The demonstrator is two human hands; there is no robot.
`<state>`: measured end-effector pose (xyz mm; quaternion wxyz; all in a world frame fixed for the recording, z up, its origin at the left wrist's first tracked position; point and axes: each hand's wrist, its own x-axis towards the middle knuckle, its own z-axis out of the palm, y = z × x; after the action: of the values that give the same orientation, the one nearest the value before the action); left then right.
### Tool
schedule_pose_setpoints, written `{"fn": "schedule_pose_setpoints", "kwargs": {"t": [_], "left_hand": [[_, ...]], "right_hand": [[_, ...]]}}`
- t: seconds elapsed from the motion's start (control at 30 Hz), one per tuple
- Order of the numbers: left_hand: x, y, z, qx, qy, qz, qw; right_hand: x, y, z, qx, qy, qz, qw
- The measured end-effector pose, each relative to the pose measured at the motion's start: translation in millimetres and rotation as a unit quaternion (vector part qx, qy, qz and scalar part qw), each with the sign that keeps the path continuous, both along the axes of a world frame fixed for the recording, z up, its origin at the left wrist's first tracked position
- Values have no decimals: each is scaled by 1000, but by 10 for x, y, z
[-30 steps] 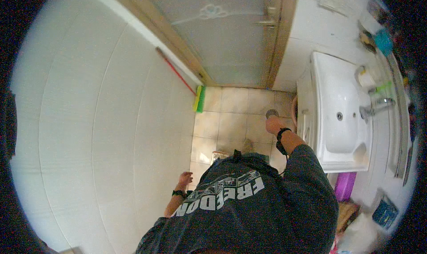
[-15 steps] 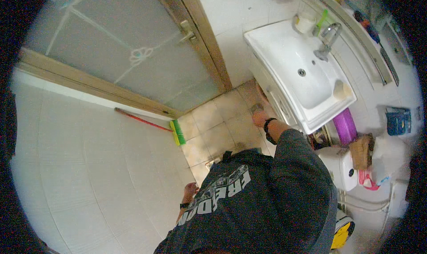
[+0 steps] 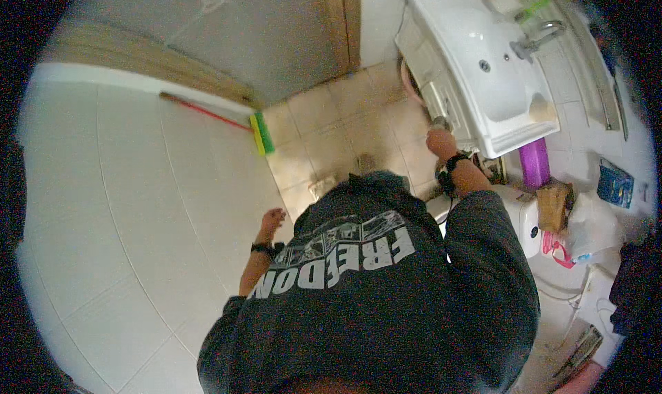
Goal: Repairing or cleaning grout on bathroom wall tiles using a cleaning block and toilet paper.
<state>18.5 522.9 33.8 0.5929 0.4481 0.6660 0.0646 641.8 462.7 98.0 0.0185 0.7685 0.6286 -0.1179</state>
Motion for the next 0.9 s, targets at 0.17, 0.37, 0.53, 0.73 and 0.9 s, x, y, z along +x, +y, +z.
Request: {"fn": "schedule_pose_setpoints", "kwargs": {"t": [0.17, 0.37, 0.53, 0.73, 0.9], "left_hand": [[-8, 5, 64, -43, 51, -43, 997], [264, 126, 158, -81, 12, -46, 996], [517, 380, 81, -107, 42, -58, 992], [1099, 1052, 209, -53, 19, -101, 993], [2108, 1823, 584, 14, 49, -210, 976]], "right_hand": [[43, -163, 45, -97, 20, -14, 995], [118, -202, 111, -71, 33, -20, 997], [223, -238, -146, -64, 9, 7, 998], [246, -211, -292, -147, 18, -52, 988], [338, -342, -303, -109, 53, -68, 990]]}}
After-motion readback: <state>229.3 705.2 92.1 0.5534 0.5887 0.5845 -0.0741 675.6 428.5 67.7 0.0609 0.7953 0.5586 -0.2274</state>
